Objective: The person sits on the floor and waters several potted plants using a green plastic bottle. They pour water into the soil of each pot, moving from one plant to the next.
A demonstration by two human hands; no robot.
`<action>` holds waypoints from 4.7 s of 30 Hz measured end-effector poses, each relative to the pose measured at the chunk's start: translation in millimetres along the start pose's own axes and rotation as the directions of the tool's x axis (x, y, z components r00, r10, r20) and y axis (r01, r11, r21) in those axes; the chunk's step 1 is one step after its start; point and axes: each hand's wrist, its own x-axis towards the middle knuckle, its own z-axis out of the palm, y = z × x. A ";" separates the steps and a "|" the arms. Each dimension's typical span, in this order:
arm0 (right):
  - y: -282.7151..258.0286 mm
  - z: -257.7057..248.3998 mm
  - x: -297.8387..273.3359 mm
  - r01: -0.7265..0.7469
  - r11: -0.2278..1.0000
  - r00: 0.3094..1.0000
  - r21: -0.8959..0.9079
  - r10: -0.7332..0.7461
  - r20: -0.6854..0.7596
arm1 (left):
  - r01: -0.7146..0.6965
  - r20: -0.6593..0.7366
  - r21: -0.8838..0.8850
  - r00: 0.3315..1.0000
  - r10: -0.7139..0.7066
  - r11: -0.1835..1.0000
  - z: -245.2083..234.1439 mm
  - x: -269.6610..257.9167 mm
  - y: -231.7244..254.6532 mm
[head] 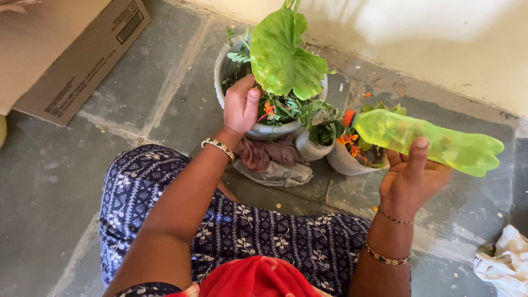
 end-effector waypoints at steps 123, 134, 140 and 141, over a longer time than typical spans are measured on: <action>18.5 24.3 8.8 -0.172 0.981 0.985 0.088 0.172 0.008 | 0.030 -0.009 -0.237 0.999 -0.033 0.971 -12.4 8.7 11.0; 8.5 -0.7 14.7 -0.050 0.999 0.996 -0.018 0.049 -0.080 | 0.092 0.027 -0.199 0.996 -0.088 0.976 -2.6 -1.7 -0.2; 3.1 6.8 9.6 0.002 0.998 1.000 -0.070 -0.003 -0.013 | 0.130 0.028 -0.184 0.992 -0.127 0.974 -2.6 -3.5 0.2; 1.8 8.0 8.6 0.005 0.997 1.000 -0.083 -0.006 -0.010 | 0.130 0.025 -0.180 0.991 -0.128 0.975 -1.6 -3.0 0.0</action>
